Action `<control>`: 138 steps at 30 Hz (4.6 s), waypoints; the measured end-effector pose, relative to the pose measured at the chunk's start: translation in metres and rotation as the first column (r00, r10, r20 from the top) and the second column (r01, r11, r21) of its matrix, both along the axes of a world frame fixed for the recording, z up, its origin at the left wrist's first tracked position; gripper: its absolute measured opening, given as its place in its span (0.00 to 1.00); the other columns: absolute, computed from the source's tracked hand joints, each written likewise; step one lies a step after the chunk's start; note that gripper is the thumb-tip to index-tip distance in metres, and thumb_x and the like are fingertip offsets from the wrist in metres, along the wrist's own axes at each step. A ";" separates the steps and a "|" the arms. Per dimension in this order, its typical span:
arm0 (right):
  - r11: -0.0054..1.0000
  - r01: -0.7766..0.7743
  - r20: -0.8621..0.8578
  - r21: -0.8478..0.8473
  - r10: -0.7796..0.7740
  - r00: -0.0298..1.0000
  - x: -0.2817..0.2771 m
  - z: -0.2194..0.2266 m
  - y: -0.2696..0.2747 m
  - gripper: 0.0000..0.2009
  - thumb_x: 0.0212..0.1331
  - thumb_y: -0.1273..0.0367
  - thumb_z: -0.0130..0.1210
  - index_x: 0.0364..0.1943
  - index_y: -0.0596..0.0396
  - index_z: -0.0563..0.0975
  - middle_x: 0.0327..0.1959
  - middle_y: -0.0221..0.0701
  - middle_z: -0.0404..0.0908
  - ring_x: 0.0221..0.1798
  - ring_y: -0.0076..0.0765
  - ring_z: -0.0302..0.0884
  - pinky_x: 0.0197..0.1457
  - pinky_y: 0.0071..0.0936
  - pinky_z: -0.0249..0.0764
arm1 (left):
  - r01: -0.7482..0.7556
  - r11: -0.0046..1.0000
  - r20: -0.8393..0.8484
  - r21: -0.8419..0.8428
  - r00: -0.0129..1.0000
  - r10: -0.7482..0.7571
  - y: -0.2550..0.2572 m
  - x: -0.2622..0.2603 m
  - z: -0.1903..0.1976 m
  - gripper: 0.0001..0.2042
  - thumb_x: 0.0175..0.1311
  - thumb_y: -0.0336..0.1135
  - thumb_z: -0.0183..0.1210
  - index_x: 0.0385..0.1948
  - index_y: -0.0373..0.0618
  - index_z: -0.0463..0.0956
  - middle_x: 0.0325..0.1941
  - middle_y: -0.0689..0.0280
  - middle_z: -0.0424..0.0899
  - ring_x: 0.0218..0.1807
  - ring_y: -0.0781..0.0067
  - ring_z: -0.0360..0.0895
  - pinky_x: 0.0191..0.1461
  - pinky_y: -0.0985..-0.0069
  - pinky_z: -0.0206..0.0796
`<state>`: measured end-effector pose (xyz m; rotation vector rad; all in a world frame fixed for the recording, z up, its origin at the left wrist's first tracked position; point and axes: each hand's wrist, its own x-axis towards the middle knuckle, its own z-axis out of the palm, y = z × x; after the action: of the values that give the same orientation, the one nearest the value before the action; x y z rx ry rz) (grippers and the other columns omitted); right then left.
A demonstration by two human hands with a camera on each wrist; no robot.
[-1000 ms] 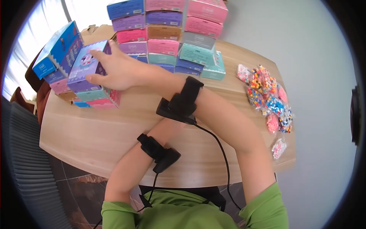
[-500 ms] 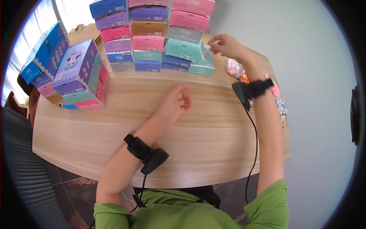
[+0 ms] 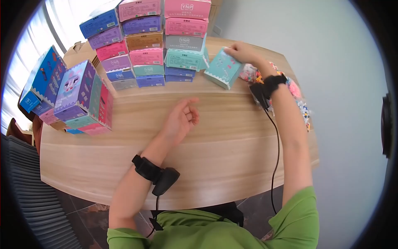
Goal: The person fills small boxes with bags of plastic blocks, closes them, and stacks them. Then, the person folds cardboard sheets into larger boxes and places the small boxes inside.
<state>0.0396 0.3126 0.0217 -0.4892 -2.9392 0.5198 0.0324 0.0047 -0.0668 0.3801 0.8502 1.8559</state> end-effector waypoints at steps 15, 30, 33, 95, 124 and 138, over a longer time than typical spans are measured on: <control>0.965 -0.175 -0.601 -0.197 0.022 0.799 0.120 0.016 -0.173 0.08 0.54 0.71 0.48 0.28 0.63 0.76 0.17 0.33 0.74 0.16 0.22 0.66 0.21 0.19 0.63 | 0.026 1.000 -0.285 -0.001 0.958 -0.025 -0.006 0.012 0.006 0.26 0.63 0.42 0.48 0.60 0.46 0.50 0.61 0.62 0.60 0.61 0.63 0.62 0.59 0.63 0.60; 0.977 -0.202 -0.561 0.074 0.208 0.801 0.138 -0.004 -0.172 0.28 0.51 0.73 0.51 0.58 0.64 0.58 0.62 0.46 0.52 0.57 0.44 0.64 0.54 0.34 0.66 | -0.078 0.995 -0.101 0.062 0.991 0.084 -0.002 0.011 0.020 0.19 0.65 0.40 0.44 0.54 0.41 0.58 0.53 0.58 0.69 0.55 0.62 0.69 0.54 0.65 0.68; 0.969 -0.217 -0.454 0.121 0.249 0.855 0.142 0.002 -0.173 0.30 0.53 0.66 0.52 0.59 0.63 0.56 0.63 0.46 0.51 0.63 0.51 0.52 0.63 0.41 0.51 | 0.024 0.995 -0.015 0.097 1.000 -0.023 -0.008 0.004 0.010 0.19 0.65 0.41 0.44 0.54 0.42 0.57 0.53 0.58 0.69 0.54 0.62 0.70 0.54 0.65 0.68; 0.896 -0.406 -0.342 -0.181 0.329 0.880 0.141 0.040 -0.156 0.07 0.50 0.73 0.51 0.33 0.59 0.77 0.31 0.40 0.75 0.36 0.45 0.72 0.39 0.34 0.68 | -0.014 0.996 0.037 0.083 0.999 0.011 -0.003 0.005 0.011 0.20 0.65 0.43 0.45 0.56 0.49 0.54 0.52 0.61 0.70 0.49 0.68 0.74 0.42 0.72 0.75; 0.773 0.142 -0.501 0.619 0.249 0.829 0.103 0.015 -0.156 0.11 0.31 0.73 0.57 0.23 0.52 0.68 0.18 0.26 0.67 0.25 0.32 0.73 0.18 0.25 0.65 | 0.048 0.997 -0.083 -0.055 0.995 -0.053 -0.004 0.007 0.018 0.20 0.64 0.41 0.46 0.54 0.45 0.55 0.49 0.59 0.71 0.45 0.66 0.76 0.38 0.71 0.77; 0.960 -0.172 -0.364 0.223 0.245 0.898 0.124 0.017 -0.140 0.11 0.40 0.78 0.50 0.32 0.58 0.72 0.21 0.37 0.76 0.23 0.38 0.76 0.25 0.27 0.72 | 0.028 0.999 -0.086 -0.031 0.996 -0.031 -0.003 0.004 0.016 0.20 0.64 0.39 0.46 0.55 0.45 0.55 0.47 0.59 0.73 0.42 0.68 0.78 0.35 0.74 0.78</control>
<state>0.1636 0.1721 0.0382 -0.0350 -2.6267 0.3120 0.0367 0.0021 -0.0512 0.4545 0.9245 1.8086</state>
